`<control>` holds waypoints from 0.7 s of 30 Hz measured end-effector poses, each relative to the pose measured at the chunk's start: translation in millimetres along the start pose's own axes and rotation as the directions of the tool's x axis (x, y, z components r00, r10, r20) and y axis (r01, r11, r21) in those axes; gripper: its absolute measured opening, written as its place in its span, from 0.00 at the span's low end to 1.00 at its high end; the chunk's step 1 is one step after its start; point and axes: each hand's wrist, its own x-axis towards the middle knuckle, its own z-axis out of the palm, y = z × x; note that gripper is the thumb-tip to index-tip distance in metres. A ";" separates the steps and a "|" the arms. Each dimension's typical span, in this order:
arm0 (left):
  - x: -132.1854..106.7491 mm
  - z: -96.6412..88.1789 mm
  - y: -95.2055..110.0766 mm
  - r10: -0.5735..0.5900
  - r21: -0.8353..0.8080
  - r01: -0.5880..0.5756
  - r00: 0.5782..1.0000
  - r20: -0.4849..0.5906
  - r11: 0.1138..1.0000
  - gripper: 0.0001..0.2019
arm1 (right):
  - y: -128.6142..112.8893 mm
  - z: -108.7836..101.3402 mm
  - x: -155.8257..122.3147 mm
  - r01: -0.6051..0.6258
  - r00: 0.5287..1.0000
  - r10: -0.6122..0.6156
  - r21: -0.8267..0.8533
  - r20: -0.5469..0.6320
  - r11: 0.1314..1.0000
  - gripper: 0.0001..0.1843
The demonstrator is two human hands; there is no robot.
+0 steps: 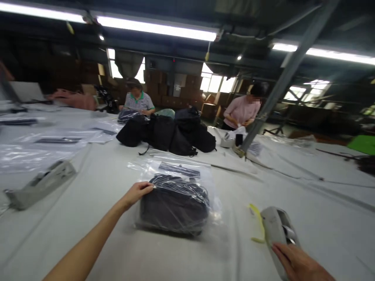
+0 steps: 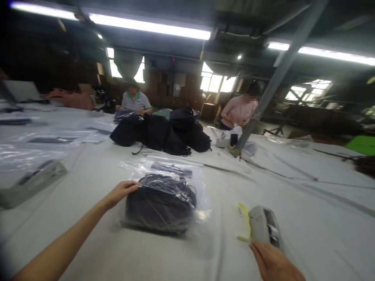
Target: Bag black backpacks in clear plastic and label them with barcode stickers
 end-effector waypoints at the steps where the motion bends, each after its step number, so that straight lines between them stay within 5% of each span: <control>1: 2.1 0.7 -1.3 0.001 -0.033 -0.001 1.000 -0.005 0.999 0.25 | -24.9 -1.7 30.8 0.094 0.993 -0.096 0.018 0.070 0.995 0.15; 4: 2.4 3.3 -3.3 0.003 -0.124 -0.003 1.000 -0.001 0.992 0.23 | -121.2 -17.6 113.6 0.338 0.875 -0.387 0.207 0.290 0.918 0.18; 7: 0.4 2.4 -5.1 0.007 -0.183 -0.004 1.000 0.016 0.983 0.22 | -211.1 -28.6 177.9 0.406 0.629 -0.666 0.560 0.402 0.722 0.16; 9: 1.0 0.6 -6.5 0.015 -0.203 -0.010 1.000 0.026 0.979 0.21 | -251.4 -21.8 210.6 0.383 0.463 -0.778 0.695 0.425 0.608 0.13; 12: 4.5 -0.1 -7.7 0.034 -0.217 -0.025 0.999 0.038 0.976 0.19 | -282.0 12.1 246.4 0.486 0.301 -0.819 0.661 0.488 0.572 0.08; 16: 9.4 0.6 -8.5 0.045 -0.221 -0.034 0.998 0.045 0.975 0.17 | -293.6 72.4 276.0 0.658 0.238 -0.754 0.469 0.612 0.589 0.06; 21: 1.5 -10.1 -10.1 0.035 -0.191 -0.026 0.998 0.044 0.981 0.17 | -310.8 120.2 292.3 0.660 0.293 -0.723 0.414 0.626 0.627 0.06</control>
